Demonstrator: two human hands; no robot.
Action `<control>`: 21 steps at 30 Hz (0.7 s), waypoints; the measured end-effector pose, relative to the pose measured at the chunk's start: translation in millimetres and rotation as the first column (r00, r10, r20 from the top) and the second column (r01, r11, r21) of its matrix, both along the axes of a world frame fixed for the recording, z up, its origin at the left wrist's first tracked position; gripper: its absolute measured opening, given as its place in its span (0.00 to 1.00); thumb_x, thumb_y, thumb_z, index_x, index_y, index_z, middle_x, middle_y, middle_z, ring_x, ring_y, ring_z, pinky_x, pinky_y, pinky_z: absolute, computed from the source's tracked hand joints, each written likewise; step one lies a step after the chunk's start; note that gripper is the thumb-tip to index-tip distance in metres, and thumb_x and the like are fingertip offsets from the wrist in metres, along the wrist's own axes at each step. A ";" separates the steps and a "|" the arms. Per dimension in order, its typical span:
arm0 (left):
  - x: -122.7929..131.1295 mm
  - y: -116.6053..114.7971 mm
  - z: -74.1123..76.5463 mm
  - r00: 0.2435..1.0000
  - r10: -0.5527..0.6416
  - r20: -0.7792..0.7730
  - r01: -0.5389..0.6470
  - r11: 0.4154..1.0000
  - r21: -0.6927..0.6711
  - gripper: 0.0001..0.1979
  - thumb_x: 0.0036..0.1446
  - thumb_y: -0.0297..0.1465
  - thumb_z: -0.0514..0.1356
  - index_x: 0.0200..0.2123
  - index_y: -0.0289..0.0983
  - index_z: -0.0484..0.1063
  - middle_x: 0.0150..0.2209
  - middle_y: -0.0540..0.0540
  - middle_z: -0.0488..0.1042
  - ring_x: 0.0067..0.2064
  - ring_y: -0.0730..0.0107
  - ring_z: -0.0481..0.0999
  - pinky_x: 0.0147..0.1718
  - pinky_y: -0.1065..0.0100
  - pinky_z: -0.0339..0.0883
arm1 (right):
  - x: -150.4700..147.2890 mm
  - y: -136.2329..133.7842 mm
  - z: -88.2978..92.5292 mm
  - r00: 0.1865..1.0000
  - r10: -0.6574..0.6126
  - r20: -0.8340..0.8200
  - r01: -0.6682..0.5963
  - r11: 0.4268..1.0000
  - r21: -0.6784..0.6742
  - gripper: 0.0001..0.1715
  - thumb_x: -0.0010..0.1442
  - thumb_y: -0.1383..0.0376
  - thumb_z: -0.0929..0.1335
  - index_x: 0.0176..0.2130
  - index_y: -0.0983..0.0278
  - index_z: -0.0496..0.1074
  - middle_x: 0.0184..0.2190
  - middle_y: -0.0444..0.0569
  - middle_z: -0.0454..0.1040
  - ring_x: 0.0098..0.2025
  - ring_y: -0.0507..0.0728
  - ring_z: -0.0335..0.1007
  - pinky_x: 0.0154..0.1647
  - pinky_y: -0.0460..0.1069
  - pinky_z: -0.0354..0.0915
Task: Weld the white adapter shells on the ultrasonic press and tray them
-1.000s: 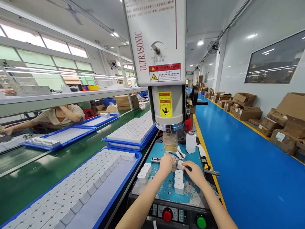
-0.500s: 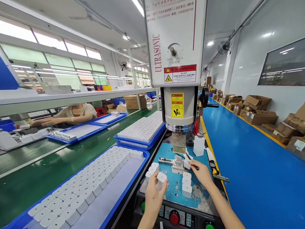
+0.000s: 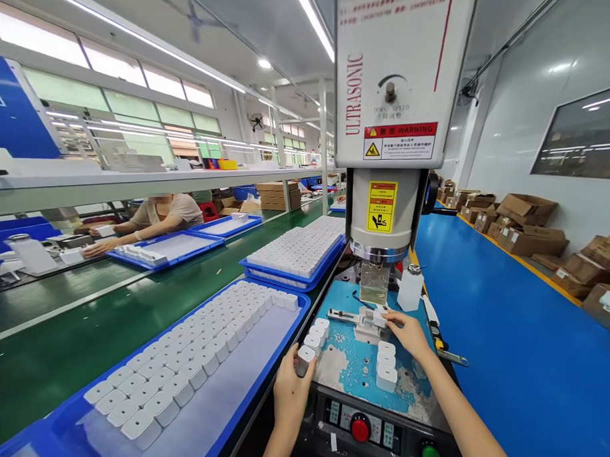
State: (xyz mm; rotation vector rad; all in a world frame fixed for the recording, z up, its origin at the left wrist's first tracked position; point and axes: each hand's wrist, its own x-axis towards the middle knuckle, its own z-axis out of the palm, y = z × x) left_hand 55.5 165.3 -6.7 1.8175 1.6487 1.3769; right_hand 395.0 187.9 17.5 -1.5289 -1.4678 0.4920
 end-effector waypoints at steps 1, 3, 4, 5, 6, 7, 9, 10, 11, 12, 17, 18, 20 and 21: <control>1.4 1.1 -0.2 1.000 0.007 0.009 -0.007 1.000 0.010 0.27 0.57 0.45 0.55 0.54 0.34 0.64 0.46 0.37 0.73 0.48 0.51 0.73 0.43 0.53 0.70 | -0.4 1.2 1.5 1.000 0.006 0.001 -0.006 1.000 -0.001 0.18 0.54 0.53 0.69 0.40 0.59 0.79 0.51 0.52 0.75 0.51 0.67 0.72 0.48 0.58 0.71; 3.6 3.2 0.0 1.000 0.020 0.023 -0.020 0.999 0.029 0.27 0.56 0.47 0.55 0.53 0.34 0.64 0.45 0.37 0.72 0.47 0.51 0.73 0.41 0.53 0.70 | -1.2 3.9 4.1 1.000 0.020 0.002 -0.020 1.000 -0.001 0.18 0.53 0.52 0.69 0.40 0.59 0.79 0.50 0.53 0.75 0.51 0.67 0.72 0.49 0.59 0.71; 4.3 4.1 0.1 0.999 0.025 0.028 -0.026 0.999 0.034 0.27 0.56 0.47 0.54 0.52 0.34 0.64 0.44 0.37 0.72 0.47 0.50 0.73 0.41 0.53 0.70 | -1.5 5.2 5.1 1.000 0.028 0.003 -0.028 1.000 0.000 0.18 0.53 0.53 0.69 0.40 0.60 0.79 0.49 0.53 0.76 0.51 0.67 0.72 0.49 0.59 0.71; 4.7 4.9 0.2 0.999 0.029 0.032 -0.030 0.999 0.037 0.28 0.56 0.47 0.54 0.52 0.34 0.64 0.44 0.37 0.72 0.46 0.50 0.74 0.40 0.53 0.70 | -1.9 6.5 5.8 0.999 0.036 0.001 -0.036 0.999 0.001 0.18 0.53 0.53 0.70 0.40 0.60 0.79 0.49 0.53 0.76 0.51 0.67 0.72 0.49 0.59 0.71; 4.7 5.5 0.0 0.999 0.032 0.036 -0.033 0.999 0.038 0.28 0.56 0.48 0.54 0.52 0.34 0.64 0.44 0.37 0.72 0.46 0.51 0.74 0.40 0.53 0.71 | -2.4 7.6 6.2 0.999 0.043 -0.001 -0.043 0.999 0.002 0.18 0.53 0.53 0.70 0.40 0.60 0.79 0.48 0.53 0.77 0.51 0.66 0.72 0.49 0.59 0.70; 4.4 5.8 -0.4 0.999 0.034 0.040 -0.035 0.999 0.038 0.28 0.56 0.48 0.55 0.53 0.34 0.63 0.44 0.37 0.72 0.46 0.51 0.74 0.39 0.54 0.71 | -3.1 8.8 6.3 0.999 0.048 -0.005 -0.048 0.999 0.001 0.18 0.53 0.53 0.69 0.39 0.60 0.79 0.48 0.52 0.77 0.50 0.66 0.73 0.49 0.59 0.71; 2.8 5.2 -1.9 0.998 0.037 0.050 -0.039 0.999 0.029 0.29 0.55 0.48 0.56 0.53 0.34 0.62 0.45 0.37 0.71 0.45 0.52 0.74 0.38 0.55 0.71 | -5.8 11.1 5.7 0.999 0.052 -0.014 -0.052 0.999 -0.002 0.17 0.53 0.54 0.69 0.39 0.59 0.79 0.48 0.52 0.77 0.49 0.66 0.74 0.48 0.59 0.71; 1.7 4.3 -3.1 0.998 0.039 0.054 -0.040 0.999 0.023 0.29 0.55 0.48 0.56 0.53 0.35 0.62 0.45 0.37 0.71 0.44 0.52 0.74 0.37 0.55 0.72 | -7.8 12.5 5.0 0.998 0.052 -0.017 -0.052 0.999 -0.003 0.17 0.54 0.54 0.69 0.39 0.59 0.79 0.48 0.52 0.77 0.48 0.66 0.74 0.48 0.59 0.72; 0.5 3.1 -4.5 0.998 0.040 0.056 -0.041 0.999 0.020 0.28 0.55 0.48 0.56 0.52 0.35 0.62 0.44 0.38 0.70 0.44 0.53 0.75 0.36 0.56 0.72 | -10.1 14.0 4.4 0.998 0.053 -0.019 -0.053 0.999 -0.005 0.16 0.54 0.54 0.69 0.39 0.59 0.79 0.48 0.52 0.77 0.48 0.66 0.74 0.47 0.59 0.72; -0.7 1.7 -6.1 0.998 0.039 0.057 -0.041 0.999 0.023 0.26 0.56 0.47 0.56 0.50 0.35 0.62 0.43 0.39 0.70 0.43 0.54 0.75 0.36 0.57 0.72 | -12.7 15.6 3.7 0.998 0.055 -0.019 -0.055 0.998 -0.005 0.16 0.54 0.54 0.69 0.39 0.59 0.78 0.48 0.52 0.77 0.48 0.66 0.74 0.47 0.59 0.72; -4.9 -3.3 -13.8 0.998 0.031 0.053 -0.038 0.990 0.135 0.15 0.61 0.43 0.52 0.41 0.37 0.62 0.39 0.42 0.67 0.39 0.58 0.74 0.34 0.60 0.71 | -23.2 23.5 3.8 0.997 0.072 0.024 -0.072 0.997 -0.005 0.16 0.55 0.54 0.68 0.40 0.59 0.78 0.52 0.52 0.73 0.49 0.64 0.74 0.48 0.58 0.71; -5.4 -3.5 -14.6 0.998 0.032 0.050 -0.039 0.987 0.157 0.13 0.61 0.42 0.51 0.39 0.38 0.62 0.37 0.43 0.67 0.38 0.60 0.73 0.33 0.61 0.70 | -24.3 24.2 4.7 0.996 0.079 0.038 -0.079 0.997 -0.007 0.16 0.56 0.54 0.67 0.39 0.59 0.78 0.53 0.52 0.73 0.49 0.63 0.73 0.48 0.58 0.71; -6.2 -3.6 -15.5 0.999 0.030 0.040 -0.037 0.979 0.202 0.11 0.62 0.40 0.51 0.35 0.39 0.62 0.35 0.44 0.66 0.35 0.62 0.73 0.31 0.63 0.69 | -25.8 24.3 7.2 0.993 0.096 0.071 -0.095 0.995 -0.021 0.14 0.56 0.56 0.67 0.39 0.59 0.78 0.52 0.51 0.72 0.48 0.62 0.73 0.48 0.56 0.71; -6.4 -3.8 -15.8 0.999 0.025 0.033 -0.032 0.975 0.221 0.10 0.62 0.39 0.50 0.34 0.39 0.62 0.34 0.45 0.66 0.34 0.63 0.72 0.31 0.64 0.69 | -26.5 23.8 8.7 0.990 0.105 0.089 -0.103 0.994 -0.032 0.13 0.56 0.58 0.67 0.38 0.58 0.77 0.51 0.51 0.73 0.47 0.61 0.73 0.47 0.56 0.71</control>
